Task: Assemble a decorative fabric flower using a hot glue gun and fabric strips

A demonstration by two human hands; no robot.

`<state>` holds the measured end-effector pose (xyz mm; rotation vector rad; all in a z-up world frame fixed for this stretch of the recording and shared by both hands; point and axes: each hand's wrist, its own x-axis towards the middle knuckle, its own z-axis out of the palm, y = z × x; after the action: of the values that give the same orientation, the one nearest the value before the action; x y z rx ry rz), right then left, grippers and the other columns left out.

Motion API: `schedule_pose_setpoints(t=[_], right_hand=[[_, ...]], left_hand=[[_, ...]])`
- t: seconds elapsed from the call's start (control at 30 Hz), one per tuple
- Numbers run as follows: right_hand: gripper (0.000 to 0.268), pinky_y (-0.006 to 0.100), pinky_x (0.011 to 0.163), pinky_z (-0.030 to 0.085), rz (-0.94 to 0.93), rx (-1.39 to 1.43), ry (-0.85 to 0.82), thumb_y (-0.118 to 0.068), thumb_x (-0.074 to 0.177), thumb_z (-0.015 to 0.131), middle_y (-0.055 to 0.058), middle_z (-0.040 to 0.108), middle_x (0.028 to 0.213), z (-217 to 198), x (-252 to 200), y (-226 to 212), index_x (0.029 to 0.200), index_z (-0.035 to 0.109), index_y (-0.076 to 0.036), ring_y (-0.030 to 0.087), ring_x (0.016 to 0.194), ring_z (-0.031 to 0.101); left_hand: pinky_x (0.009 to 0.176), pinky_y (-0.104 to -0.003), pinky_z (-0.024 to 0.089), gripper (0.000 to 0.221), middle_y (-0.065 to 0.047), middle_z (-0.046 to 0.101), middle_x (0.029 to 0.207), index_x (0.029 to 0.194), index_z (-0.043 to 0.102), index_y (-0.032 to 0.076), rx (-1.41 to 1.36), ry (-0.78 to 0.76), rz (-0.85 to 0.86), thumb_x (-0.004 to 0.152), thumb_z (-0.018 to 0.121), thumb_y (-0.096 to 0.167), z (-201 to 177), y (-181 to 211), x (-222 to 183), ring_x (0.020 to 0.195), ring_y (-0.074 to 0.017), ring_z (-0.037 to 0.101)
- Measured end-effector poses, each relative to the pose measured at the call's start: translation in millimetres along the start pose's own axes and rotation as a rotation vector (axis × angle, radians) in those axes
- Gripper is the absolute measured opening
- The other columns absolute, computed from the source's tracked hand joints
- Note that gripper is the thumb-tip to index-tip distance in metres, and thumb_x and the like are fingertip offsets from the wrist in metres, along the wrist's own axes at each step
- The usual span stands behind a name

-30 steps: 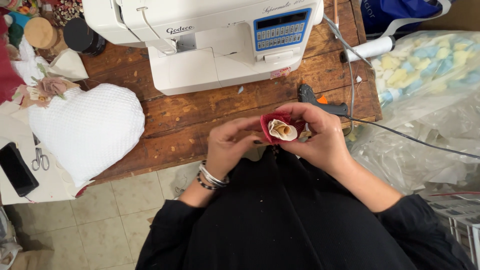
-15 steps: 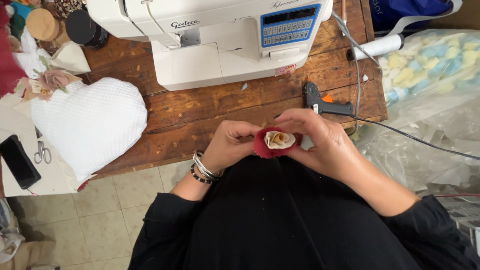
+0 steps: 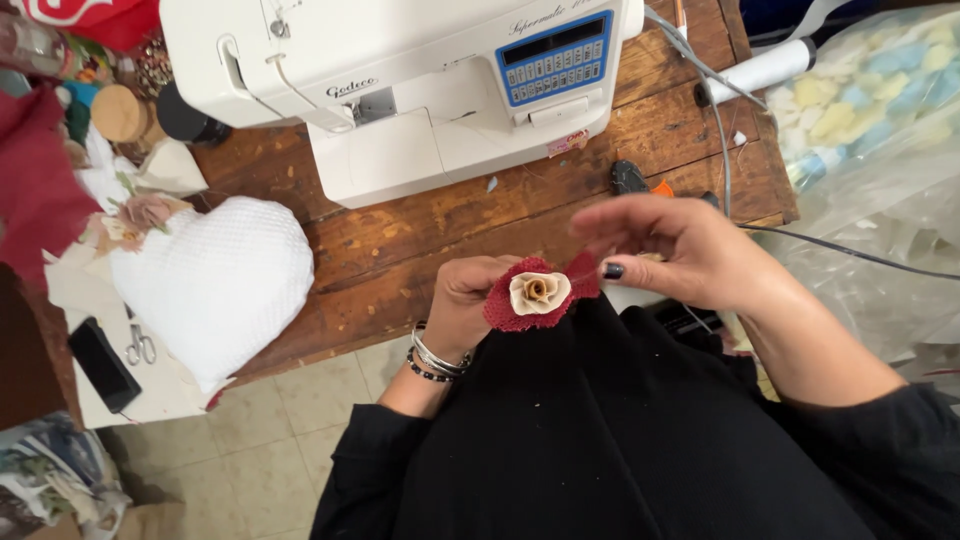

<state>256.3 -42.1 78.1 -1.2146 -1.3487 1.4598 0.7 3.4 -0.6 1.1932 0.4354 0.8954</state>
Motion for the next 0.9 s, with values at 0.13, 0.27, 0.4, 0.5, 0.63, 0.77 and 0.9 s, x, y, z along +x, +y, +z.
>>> schedule_pose_setpoints(t=[0.13,0.27,0.4,0.5,0.63,0.77,0.9], right_hand=[[0.022,0.022,0.065,0.056,0.177,0.103,0.075,-0.008,0.081,0.083,0.007,0.079,0.073,13.6,3.5,8.7,0.101,0.083,-0.001,0.010,0.069,0.068],[0.015,0.023,0.065,0.055,0.103,-0.095,0.261,-0.010,0.081,0.085,0.006,0.079,0.068,26.3,-0.8,19.7,0.096,0.084,-0.008,0.010,0.065,0.067],[0.013,0.021,0.065,0.055,-0.015,-0.070,0.466,-0.011,0.085,0.083,0.004,0.077,0.067,49.0,-6.9,26.7,0.097,0.083,-0.008,0.007,0.064,0.066],[0.012,0.021,0.064,0.056,-0.043,0.080,0.488,-0.009,0.087,0.080,0.005,0.077,0.068,59.3,-4.2,29.1,0.097,0.082,-0.004,0.006,0.065,0.066],[0.012,0.022,0.065,0.057,-0.065,0.236,0.465,-0.008,0.091,0.076,0.009,0.077,0.075,58.0,2.4,21.2,0.096,0.079,0.003,0.007,0.071,0.066],[0.013,0.031,0.074,0.060,-0.131,0.170,0.362,-0.009,0.089,0.077,0.015,0.080,0.091,48.4,-1.4,29.6,0.095,0.079,0.002,0.016,0.085,0.073],[0.017,0.035,0.079,0.058,-0.196,0.157,0.283,-0.010,0.095,0.069,0.017,0.078,0.097,46.1,-0.9,36.4,0.099,0.078,0.003,0.020,0.090,0.072]], left_hand=[[0.086,-0.042,0.057,0.023,-0.014,0.074,0.084,0.091,0.077,-0.004,-0.023,0.044,0.091,0.081,0.087,0.014,5.5,1.3,5.2,0.087,-0.0269,0.072],[0.091,-0.045,0.054,0.025,-0.012,0.073,0.078,0.085,0.079,-0.003,0.149,0.021,0.163,0.073,0.093,0.013,-9.5,-17.0,2.2,0.078,-0.0274,0.072],[0.083,-0.049,0.054,0.014,-0.012,0.073,0.076,0.078,0.076,0.002,0.323,0.139,0.346,0.083,0.086,0.011,2.2,-11.0,6.9,0.070,-0.0297,0.071],[0.082,-0.049,0.054,0.017,-0.011,0.072,0.075,0.075,0.074,0.003,0.330,0.175,0.389,0.084,0.085,0.013,9.9,-14.4,9.9,0.069,-0.0291,0.070],[0.085,-0.047,0.054,0.017,-0.008,0.074,0.077,0.075,0.074,0.006,0.330,0.171,0.371,0.085,0.085,0.015,16.7,-15.6,8.8,0.073,-0.0268,0.072],[0.085,-0.048,0.053,0.012,-0.009,0.075,0.079,0.080,0.076,0.006,0.350,0.155,0.401,0.086,0.084,0.012,16.5,-14.6,8.2,0.073,-0.0265,0.073],[0.086,-0.047,0.053,0.010,-0.010,0.076,0.080,0.082,0.077,0.005,0.360,0.167,0.402,0.086,0.083,0.011,13.6,-17.1,5.5,0.073,-0.0260,0.073]])
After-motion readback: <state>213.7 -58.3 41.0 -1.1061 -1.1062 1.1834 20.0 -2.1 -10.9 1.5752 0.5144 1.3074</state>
